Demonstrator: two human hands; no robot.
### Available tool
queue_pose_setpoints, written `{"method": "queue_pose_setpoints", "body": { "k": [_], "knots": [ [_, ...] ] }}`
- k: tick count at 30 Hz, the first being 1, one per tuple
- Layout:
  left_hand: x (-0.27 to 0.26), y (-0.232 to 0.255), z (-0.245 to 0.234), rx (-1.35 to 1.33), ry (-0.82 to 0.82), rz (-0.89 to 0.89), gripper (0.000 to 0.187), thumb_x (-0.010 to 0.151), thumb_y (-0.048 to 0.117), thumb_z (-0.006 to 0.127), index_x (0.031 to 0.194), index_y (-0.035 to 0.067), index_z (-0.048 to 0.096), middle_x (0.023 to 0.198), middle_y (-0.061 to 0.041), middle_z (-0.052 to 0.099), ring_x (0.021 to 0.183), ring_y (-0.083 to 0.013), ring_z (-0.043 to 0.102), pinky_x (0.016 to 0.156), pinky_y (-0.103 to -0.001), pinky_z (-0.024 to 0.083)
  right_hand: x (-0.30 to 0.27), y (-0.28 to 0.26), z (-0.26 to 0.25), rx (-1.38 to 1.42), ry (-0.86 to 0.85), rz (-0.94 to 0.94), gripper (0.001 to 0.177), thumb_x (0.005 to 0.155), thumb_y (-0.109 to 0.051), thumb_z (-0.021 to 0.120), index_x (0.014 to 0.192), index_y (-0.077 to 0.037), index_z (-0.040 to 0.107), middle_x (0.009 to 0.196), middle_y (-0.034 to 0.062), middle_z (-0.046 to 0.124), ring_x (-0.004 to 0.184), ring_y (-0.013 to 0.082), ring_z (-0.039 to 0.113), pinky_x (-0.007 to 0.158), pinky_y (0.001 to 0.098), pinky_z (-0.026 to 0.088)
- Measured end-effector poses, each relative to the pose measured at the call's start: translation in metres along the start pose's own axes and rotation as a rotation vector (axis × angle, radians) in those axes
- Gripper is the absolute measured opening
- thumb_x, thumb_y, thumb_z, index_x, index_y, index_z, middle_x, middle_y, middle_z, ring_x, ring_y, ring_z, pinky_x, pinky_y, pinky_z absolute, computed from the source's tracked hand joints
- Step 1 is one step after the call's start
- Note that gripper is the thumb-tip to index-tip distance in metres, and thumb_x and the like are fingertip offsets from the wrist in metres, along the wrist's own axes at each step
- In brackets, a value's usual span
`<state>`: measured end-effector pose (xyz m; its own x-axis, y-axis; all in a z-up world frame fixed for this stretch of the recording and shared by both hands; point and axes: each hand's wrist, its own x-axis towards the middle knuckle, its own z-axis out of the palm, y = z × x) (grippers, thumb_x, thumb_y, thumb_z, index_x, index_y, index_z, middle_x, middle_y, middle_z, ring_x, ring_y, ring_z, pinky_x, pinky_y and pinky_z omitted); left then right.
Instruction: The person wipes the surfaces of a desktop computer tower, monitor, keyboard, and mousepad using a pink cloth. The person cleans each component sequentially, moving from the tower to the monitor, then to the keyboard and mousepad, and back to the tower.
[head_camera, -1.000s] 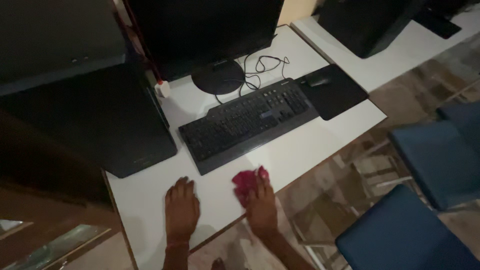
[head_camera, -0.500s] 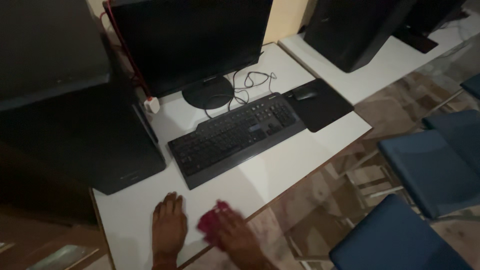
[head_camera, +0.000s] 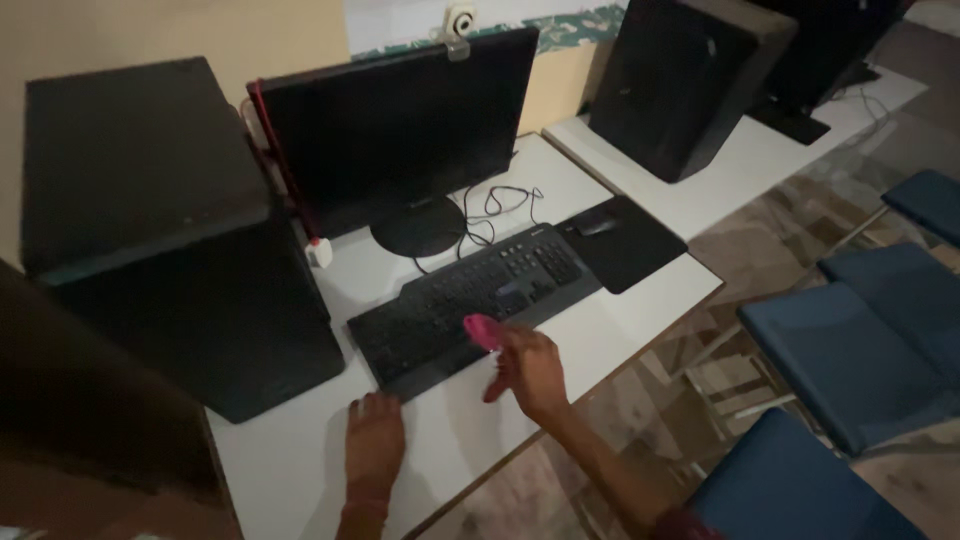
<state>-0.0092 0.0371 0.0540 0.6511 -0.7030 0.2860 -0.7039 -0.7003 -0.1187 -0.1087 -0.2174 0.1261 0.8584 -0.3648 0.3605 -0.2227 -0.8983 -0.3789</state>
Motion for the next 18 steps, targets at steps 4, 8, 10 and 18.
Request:
{"method": "queue_pose_setpoints", "body": {
  "k": [4,8,10,18],
  "knots": [
    [0.046,0.006,-0.035,-0.223,0.073,0.049,0.023,0.087,0.009,0.058,0.107,0.002,0.066,0.107,-0.017,0.065,0.11,-0.0332,0.06,0.102,-0.048,0.045,0.038,-0.041,-0.017,0.176,0.048,0.153,0.023,0.097,-0.017,0.06,0.115,-0.009,0.072,0.088,0.0208,0.073,0.083,0.0404,0.069,0.075,0.051,0.052],
    [0.083,-0.003,-0.112,-0.511,0.548,0.096,0.035,0.084,0.006,0.061,0.118,-0.004,0.064,0.123,-0.021,0.063,0.122,-0.0369,0.056,0.108,-0.049,0.04,0.079,-0.081,-0.05,0.668,0.327,0.077,0.02,0.105,-0.018,0.057,0.113,-0.003,0.067,0.09,0.013,0.074,0.079,0.0182,0.069,0.073,0.0349,0.056],
    [0.089,-0.012,-0.157,-0.585,0.64,0.05,0.038,0.087,0.005,0.061,0.124,-0.004,0.063,0.127,-0.022,0.061,0.128,-0.0373,0.052,0.112,-0.051,0.037,0.106,-0.107,-0.074,0.815,0.403,0.026,0.019,0.108,-0.018,0.057,0.115,-0.003,0.065,0.094,0.0096,0.074,0.085,0.012,0.066,0.076,0.0302,0.055],
    [0.107,-0.116,-0.268,-0.317,0.856,-0.242,0.037,0.091,0.008,0.061,0.128,0.006,0.067,0.14,-0.01,0.061,0.145,-0.0347,0.043,0.119,-0.063,0.023,0.175,-0.251,-0.137,0.847,0.34,-0.08,0.031,0.1,-0.019,0.062,0.128,-0.007,0.061,0.101,0.0108,0.075,0.09,0.0155,0.07,0.079,0.0307,0.056]
  ]
}}
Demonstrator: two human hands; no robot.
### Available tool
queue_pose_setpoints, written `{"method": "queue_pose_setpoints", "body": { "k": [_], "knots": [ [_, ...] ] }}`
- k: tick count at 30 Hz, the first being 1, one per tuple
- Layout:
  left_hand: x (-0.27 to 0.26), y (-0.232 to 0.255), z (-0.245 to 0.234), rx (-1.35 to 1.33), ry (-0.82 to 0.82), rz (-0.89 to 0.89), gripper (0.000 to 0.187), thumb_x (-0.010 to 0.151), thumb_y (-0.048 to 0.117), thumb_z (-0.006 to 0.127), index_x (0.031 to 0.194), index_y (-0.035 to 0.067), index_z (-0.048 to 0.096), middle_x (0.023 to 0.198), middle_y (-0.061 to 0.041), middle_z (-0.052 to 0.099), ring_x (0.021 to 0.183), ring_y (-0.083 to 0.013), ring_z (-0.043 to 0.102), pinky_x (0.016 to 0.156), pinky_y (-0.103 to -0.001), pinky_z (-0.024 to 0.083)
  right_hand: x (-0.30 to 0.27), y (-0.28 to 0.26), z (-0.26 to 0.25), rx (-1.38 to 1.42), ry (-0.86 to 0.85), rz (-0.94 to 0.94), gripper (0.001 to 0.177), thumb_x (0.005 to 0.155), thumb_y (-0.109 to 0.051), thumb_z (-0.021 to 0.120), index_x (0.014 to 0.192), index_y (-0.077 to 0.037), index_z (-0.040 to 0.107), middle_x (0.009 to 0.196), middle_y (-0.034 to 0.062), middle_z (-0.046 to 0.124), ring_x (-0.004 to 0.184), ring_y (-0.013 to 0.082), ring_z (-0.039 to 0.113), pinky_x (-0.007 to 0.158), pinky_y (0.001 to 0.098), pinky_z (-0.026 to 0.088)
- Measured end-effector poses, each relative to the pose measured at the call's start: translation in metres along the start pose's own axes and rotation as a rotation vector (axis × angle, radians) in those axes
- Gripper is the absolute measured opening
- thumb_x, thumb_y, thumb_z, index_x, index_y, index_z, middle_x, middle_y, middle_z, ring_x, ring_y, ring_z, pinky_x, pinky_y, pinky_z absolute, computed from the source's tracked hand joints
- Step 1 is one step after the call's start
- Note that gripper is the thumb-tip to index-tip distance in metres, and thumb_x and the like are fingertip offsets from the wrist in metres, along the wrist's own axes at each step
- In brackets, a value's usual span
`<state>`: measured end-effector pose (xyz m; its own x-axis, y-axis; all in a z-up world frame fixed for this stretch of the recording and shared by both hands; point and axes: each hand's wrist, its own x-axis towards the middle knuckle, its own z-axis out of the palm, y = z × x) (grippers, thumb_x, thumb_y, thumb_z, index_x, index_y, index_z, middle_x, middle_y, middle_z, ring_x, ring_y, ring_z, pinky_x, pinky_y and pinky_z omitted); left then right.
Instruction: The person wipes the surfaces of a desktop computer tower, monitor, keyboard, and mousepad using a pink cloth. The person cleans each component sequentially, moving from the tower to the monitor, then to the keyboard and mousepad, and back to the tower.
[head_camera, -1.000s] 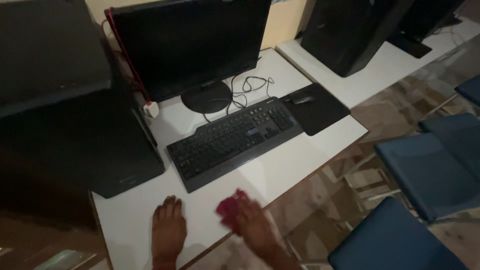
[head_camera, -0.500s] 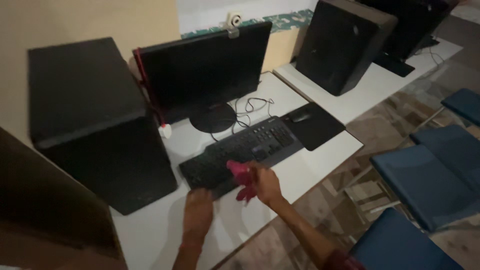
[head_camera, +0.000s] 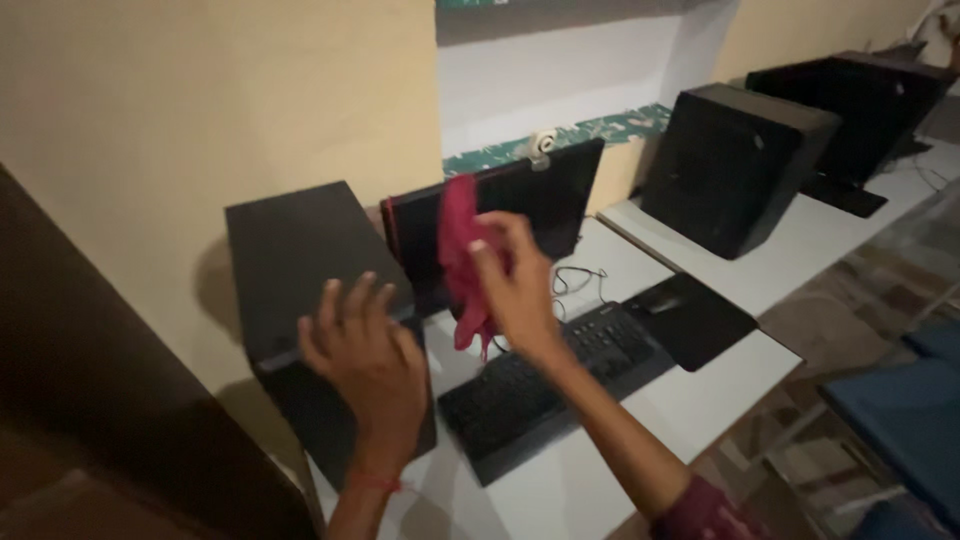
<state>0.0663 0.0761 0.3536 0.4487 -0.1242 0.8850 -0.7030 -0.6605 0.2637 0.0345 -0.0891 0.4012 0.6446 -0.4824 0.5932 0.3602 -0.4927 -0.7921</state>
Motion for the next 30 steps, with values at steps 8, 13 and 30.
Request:
{"method": "queue_pose_setpoints", "body": {
  "k": [8,13,30],
  "knots": [
    [0.004,-0.078,-0.02,0.207,-0.106,0.004,0.032,0.091,0.019,0.063,0.119,0.005,0.07,0.136,-0.009,0.064,0.144,-0.033,0.043,0.121,-0.069,0.018,-0.008,0.009,0.083,-0.421,-0.592,-0.48,0.041,0.105,-0.026,0.051,0.141,-0.01,0.061,0.149,0.0105,0.06,0.146,0.0378,0.043,0.121,0.0522,0.028],
    [0.005,-0.094,-0.017,0.152,-0.059,-0.028,0.026,0.094,0.02,0.06,0.112,0.006,0.072,0.126,-0.01,0.069,0.141,-0.0333,0.049,0.121,-0.068,0.02,0.016,0.011,0.098,-0.437,-0.749,-0.457,0.043,0.1,-0.026,0.052,0.141,-0.017,0.063,0.153,0.0037,0.057,0.148,0.0319,0.045,0.122,0.0504,0.029],
    [0.045,-0.129,-0.031,0.245,-0.306,-0.147,0.034,0.084,0.02,0.066,0.113,0.005,0.074,0.128,-0.015,0.07,0.142,-0.0345,0.047,0.122,-0.062,0.019,0.023,0.018,0.139,-0.913,-0.617,-0.295,0.053,0.102,-0.036,0.042,0.15,-0.016,0.049,0.16,0.0113,0.039,0.148,0.0417,0.028,0.118,0.0581,0.022]
  ]
}}
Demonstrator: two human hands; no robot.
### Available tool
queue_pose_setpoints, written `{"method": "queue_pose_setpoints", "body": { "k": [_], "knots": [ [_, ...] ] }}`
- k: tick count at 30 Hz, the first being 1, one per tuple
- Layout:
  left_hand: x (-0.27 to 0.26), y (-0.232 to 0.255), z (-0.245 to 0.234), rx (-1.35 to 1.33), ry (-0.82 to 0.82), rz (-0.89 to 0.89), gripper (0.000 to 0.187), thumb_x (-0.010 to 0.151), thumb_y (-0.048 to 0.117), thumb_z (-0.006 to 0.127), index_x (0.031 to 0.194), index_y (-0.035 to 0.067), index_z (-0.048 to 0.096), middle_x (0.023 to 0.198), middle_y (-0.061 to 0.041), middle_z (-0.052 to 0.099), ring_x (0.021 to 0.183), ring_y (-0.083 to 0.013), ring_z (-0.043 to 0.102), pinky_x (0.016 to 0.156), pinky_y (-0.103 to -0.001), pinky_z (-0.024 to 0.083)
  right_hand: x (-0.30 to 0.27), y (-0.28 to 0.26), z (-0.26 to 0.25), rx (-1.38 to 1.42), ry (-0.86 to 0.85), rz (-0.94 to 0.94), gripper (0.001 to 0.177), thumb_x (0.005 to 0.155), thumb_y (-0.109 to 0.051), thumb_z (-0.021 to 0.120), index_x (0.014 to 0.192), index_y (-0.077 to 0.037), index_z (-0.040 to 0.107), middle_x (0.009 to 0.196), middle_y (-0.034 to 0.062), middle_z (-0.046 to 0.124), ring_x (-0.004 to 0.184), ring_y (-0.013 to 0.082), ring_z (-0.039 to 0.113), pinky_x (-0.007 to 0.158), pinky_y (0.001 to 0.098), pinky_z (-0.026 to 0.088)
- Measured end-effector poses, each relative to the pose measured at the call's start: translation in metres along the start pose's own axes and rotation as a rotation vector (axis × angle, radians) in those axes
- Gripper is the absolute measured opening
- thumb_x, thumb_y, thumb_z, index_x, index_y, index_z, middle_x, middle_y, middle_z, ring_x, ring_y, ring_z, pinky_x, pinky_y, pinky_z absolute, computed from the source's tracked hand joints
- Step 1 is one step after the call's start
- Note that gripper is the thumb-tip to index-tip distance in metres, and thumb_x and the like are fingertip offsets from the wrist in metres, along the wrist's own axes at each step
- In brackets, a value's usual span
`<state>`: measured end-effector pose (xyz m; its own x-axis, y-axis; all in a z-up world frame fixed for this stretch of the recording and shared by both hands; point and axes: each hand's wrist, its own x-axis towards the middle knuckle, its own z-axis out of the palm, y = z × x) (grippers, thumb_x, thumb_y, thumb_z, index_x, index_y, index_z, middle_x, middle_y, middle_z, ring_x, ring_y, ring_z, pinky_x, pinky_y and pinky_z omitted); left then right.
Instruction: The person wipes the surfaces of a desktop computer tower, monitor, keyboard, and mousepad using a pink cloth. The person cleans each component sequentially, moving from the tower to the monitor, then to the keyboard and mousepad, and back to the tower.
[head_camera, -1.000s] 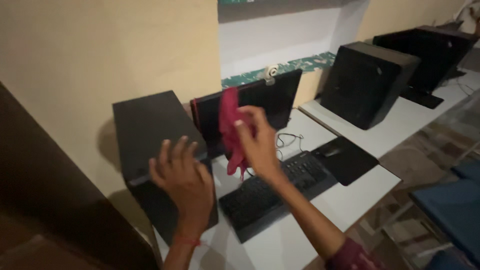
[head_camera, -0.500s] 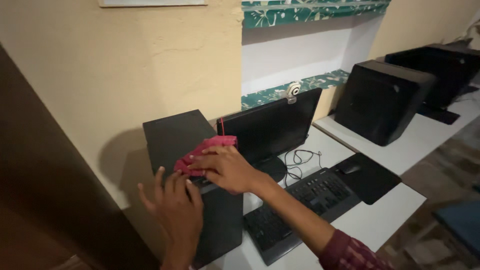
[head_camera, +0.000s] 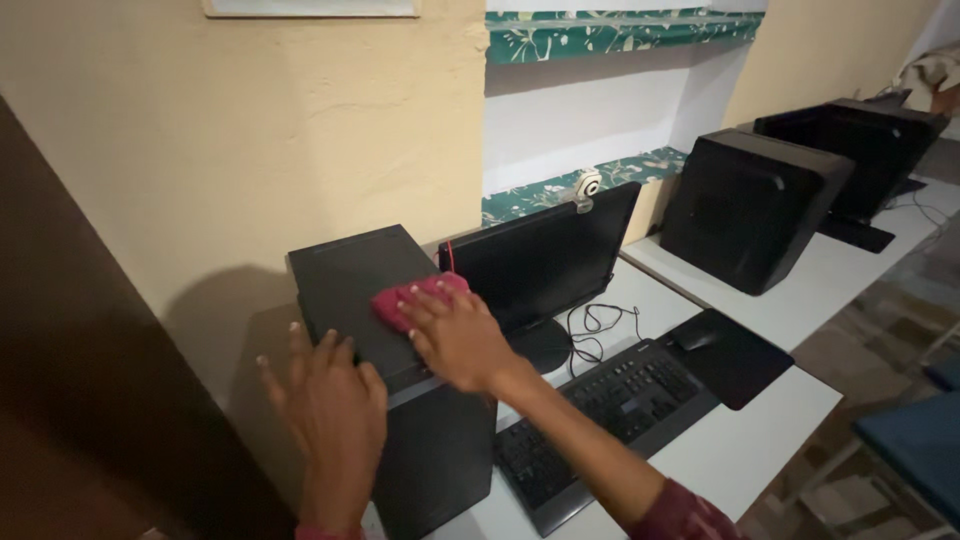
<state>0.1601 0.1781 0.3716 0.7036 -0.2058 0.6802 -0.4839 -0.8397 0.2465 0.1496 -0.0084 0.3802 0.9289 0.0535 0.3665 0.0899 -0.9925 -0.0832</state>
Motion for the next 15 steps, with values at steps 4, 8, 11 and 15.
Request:
{"method": "queue_pose_setpoints", "body": {
  "k": [4,8,11,15],
  "knots": [
    [0.0,-0.006,0.001,-0.006,-0.022,-0.096,0.052,0.086,0.019,0.063,0.135,0.001,0.062,0.137,-0.021,0.062,0.147,-0.0329,0.042,0.124,-0.06,0.018,-0.019,-0.027,-0.009,0.074,0.011,-0.222,0.053,0.102,-0.034,0.042,0.152,-0.016,0.049,0.16,0.0102,0.042,0.151,0.0382,0.031,0.122,0.0586,0.02],
    [-0.004,-0.012,0.0,-0.056,0.075,0.023,0.06,0.086,0.019,0.059,0.141,-0.005,0.055,0.148,-0.022,0.055,0.149,-0.0378,0.034,0.121,-0.059,0.02,-0.006,-0.035,0.001,0.171,0.017,-0.406,0.048,0.106,-0.032,0.042,0.151,-0.018,0.051,0.164,0.0065,0.045,0.156,0.0353,0.034,0.128,0.0561,0.024],
    [-0.003,-0.01,0.002,0.041,0.043,0.036,0.063,0.088,0.024,0.056,0.144,-0.005,0.053,0.152,-0.022,0.052,0.15,-0.0365,0.033,0.12,-0.059,0.02,0.023,-0.027,0.01,0.204,-0.082,-0.331,0.048,0.106,-0.033,0.042,0.151,-0.017,0.049,0.164,0.007,0.041,0.153,0.0375,0.028,0.121,0.0595,0.019],
    [0.005,-0.009,0.01,0.065,-0.067,0.013,0.05,0.088,0.027,0.054,0.132,0.004,0.062,0.147,-0.012,0.056,0.151,-0.0315,0.032,0.121,-0.064,0.016,0.051,0.008,0.021,-0.017,0.004,-0.383,0.053,0.102,-0.036,0.042,0.15,-0.015,0.048,0.163,0.0087,0.041,0.152,0.0358,0.032,0.117,0.0587,0.023]
  ]
}}
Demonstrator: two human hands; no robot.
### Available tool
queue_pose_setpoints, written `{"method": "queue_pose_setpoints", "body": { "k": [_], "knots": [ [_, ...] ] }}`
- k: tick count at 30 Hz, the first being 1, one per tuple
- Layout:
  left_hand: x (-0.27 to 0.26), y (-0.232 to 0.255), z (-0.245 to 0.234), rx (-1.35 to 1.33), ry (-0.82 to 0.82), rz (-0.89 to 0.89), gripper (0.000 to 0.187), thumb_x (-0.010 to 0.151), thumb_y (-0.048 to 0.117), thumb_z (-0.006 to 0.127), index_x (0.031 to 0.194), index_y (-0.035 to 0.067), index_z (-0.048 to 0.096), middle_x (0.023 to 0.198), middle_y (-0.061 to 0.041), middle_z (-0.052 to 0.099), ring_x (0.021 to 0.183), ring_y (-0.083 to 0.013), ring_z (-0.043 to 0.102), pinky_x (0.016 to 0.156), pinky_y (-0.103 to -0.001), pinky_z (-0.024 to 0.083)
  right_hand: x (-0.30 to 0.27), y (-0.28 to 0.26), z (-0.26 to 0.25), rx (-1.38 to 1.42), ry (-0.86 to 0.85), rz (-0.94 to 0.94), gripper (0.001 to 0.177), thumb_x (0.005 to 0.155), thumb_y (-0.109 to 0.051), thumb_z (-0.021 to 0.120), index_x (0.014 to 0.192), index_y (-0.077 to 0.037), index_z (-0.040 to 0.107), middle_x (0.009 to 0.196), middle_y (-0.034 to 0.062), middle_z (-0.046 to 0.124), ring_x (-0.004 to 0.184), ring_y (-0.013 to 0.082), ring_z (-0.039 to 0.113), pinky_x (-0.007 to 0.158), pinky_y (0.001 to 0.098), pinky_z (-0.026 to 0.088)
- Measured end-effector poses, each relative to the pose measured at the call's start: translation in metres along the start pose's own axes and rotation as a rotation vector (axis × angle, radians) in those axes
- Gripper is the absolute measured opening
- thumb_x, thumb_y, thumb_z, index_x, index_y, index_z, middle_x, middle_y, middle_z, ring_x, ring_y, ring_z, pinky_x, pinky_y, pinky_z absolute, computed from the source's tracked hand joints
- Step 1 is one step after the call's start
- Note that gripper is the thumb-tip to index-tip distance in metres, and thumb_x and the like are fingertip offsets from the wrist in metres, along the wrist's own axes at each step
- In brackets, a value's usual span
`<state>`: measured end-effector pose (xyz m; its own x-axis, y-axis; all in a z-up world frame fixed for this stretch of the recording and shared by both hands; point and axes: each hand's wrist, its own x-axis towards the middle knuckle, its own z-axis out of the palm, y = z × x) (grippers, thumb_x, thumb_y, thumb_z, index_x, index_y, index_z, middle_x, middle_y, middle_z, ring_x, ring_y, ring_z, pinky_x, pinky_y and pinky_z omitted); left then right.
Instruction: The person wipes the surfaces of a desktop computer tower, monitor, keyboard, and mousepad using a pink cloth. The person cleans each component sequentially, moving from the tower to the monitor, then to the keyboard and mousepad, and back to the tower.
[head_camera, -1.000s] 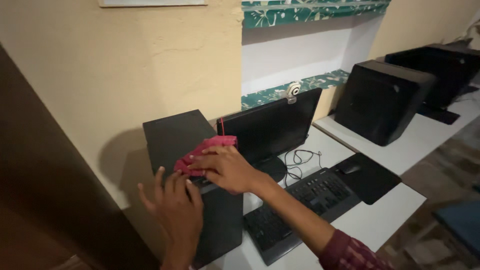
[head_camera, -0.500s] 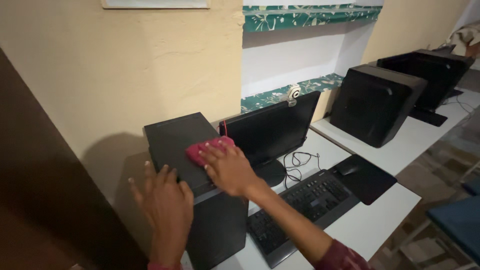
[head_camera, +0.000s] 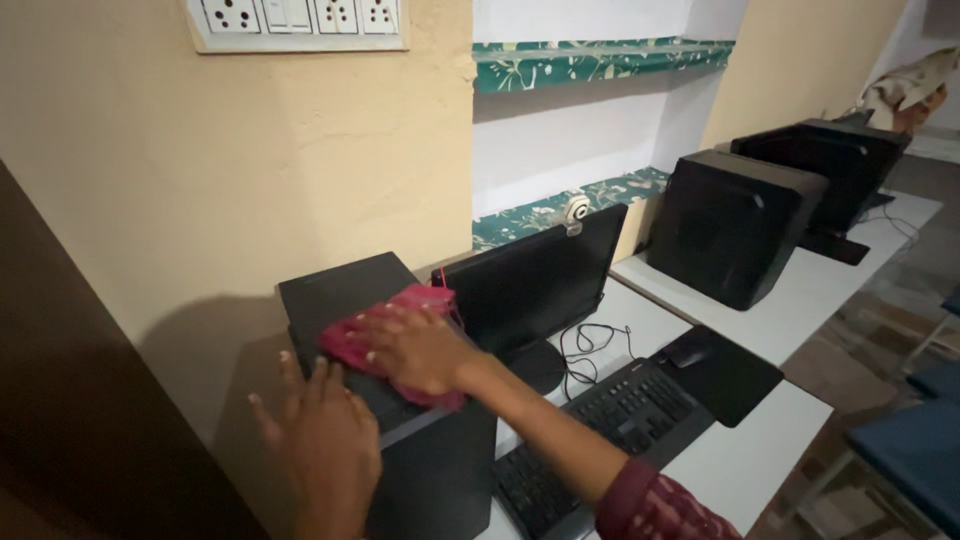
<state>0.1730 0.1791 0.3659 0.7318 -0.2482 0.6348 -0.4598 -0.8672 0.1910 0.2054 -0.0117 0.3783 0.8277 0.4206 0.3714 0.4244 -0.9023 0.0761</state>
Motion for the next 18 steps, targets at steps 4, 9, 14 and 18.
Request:
{"method": "queue_pose_setpoints", "body": {
  "k": [4,9,14,18],
  "knots": [
    [0.001,0.001,0.003,0.019,-0.052,0.013,0.043,0.088,0.027,0.053,0.123,0.005,0.068,0.141,-0.011,0.061,0.152,-0.0309,0.032,0.122,-0.067,0.013,-0.012,0.025,0.0,0.053,0.018,0.202,0.052,0.105,-0.036,0.041,0.152,-0.015,0.05,0.161,0.0111,0.042,0.15,0.0371,0.033,0.123,0.0548,0.026],
    [0.003,-0.005,0.005,-0.035,-0.037,0.036,0.039,0.09,0.025,0.053,0.119,0.004,0.07,0.137,-0.014,0.064,0.151,-0.0335,0.037,0.124,-0.067,0.012,-0.028,-0.01,-0.006,-0.061,-0.016,0.497,0.053,0.102,-0.037,0.043,0.15,-0.013,0.05,0.161,0.0121,0.041,0.148,0.0414,0.035,0.119,0.0549,0.029],
    [0.007,-0.009,0.012,-0.104,-0.013,0.022,0.05,0.085,0.019,0.056,0.129,-0.002,0.063,0.13,-0.02,0.066,0.148,-0.0351,0.04,0.122,-0.065,0.015,-0.035,-0.048,-0.013,0.009,0.001,0.349,0.055,0.103,-0.036,0.045,0.15,-0.008,0.048,0.16,0.0164,0.039,0.149,0.0455,0.027,0.12,0.0599,0.021],
    [0.004,-0.007,0.017,-0.15,0.119,0.065,0.054,0.08,0.015,0.057,0.129,-0.008,0.06,0.126,-0.024,0.067,0.143,-0.0382,0.042,0.118,-0.065,0.018,-0.02,-0.049,-0.014,0.117,-0.047,0.173,0.055,0.102,-0.035,0.044,0.152,-0.011,0.047,0.164,0.0126,0.037,0.151,0.0425,0.026,0.12,0.0589,0.021]
  ]
}}
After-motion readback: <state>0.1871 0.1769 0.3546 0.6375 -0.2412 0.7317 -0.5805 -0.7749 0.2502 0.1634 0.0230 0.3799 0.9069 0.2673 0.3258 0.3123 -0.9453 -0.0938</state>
